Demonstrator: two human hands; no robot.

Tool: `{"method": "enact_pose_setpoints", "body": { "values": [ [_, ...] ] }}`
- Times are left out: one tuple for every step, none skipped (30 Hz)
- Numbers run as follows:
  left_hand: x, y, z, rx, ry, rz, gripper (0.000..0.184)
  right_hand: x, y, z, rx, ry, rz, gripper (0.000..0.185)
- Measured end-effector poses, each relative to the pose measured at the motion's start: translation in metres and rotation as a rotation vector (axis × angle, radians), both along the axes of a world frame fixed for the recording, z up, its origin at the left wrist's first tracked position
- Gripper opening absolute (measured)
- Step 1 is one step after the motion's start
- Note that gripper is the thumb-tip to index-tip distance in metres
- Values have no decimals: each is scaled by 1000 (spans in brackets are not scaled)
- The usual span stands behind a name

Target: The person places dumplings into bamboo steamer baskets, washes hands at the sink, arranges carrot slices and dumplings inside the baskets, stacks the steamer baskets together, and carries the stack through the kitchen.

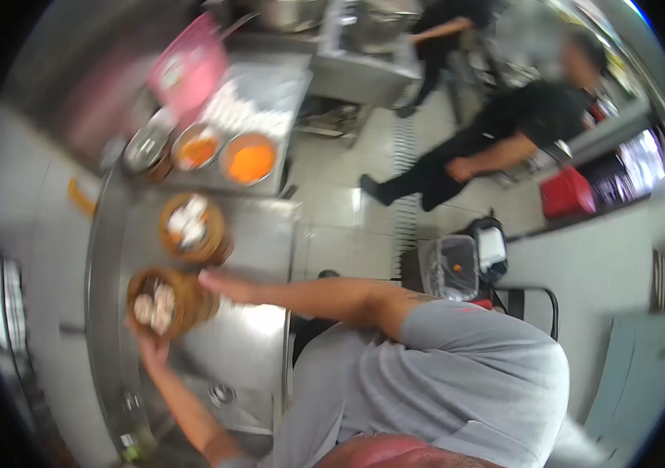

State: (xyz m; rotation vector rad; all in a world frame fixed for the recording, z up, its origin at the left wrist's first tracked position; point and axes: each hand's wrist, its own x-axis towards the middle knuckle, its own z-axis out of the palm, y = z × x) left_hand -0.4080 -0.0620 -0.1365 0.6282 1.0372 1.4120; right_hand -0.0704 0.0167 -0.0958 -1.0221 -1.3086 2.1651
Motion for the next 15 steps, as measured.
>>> {"method": "enact_pose_setpoints", "body": {
  "values": [
    [-27, -17, -60, -153, -218, 13, 56, 3, 4, 7, 45, 20, 11, 89],
    [-30, -26, -86, -141, -164, -106, 56, 2, 5, 13, 61, 35, 11, 86],
    [-4, -28, -77, -117, -185, -56, 56, 0, 7, 17, 51, 39, 12, 82],
    [14, -30, -58, -176, -206, -20, 56, -2, 7, 17, 24, 37, 0, 79],
    [24, -28, -51, -180, -267, -3, 57, -8, 8, 7, -27, 28, -18, 83],
    [34, -25, -45, -178, -210, 15, 59, -15, 9, -2, -79, 19, -36, 86],
    [42, -24, -40, -177, -197, -17, 70, -19, 12, -12, -148, -20, -33, 91],
    [66, -26, -11, -162, -199, 23, 92, -23, 14, -21, -110, 16, -12, 93],
    [88, -21, 12, -221, -144, 87, 107, -27, 17, -30, -68, 55, 7, 95],
    [88, -23, 6, -222, -136, 81, 108, -29, 18, -38, -53, 66, 20, 96],
    [91, -26, 2, -225, -130, 72, 108, -32, 20, -46, -38, 77, 34, 98],
    [93, -32, -1, -220, -143, 96, 108, -34, 21, -54, -45, 58, 41, 98],
    [99, -36, 1, -218, -158, 116, 108, -29, 18, -46, -54, 57, 56, 98],
    [107, -37, 5, -213, -173, 133, 108, -25, 16, -39, -64, 56, 71, 98],
    [114, -41, 11, -223, -168, 144, 108, -20, 11, -33, -72, 43, 82, 97]
  ]
}}
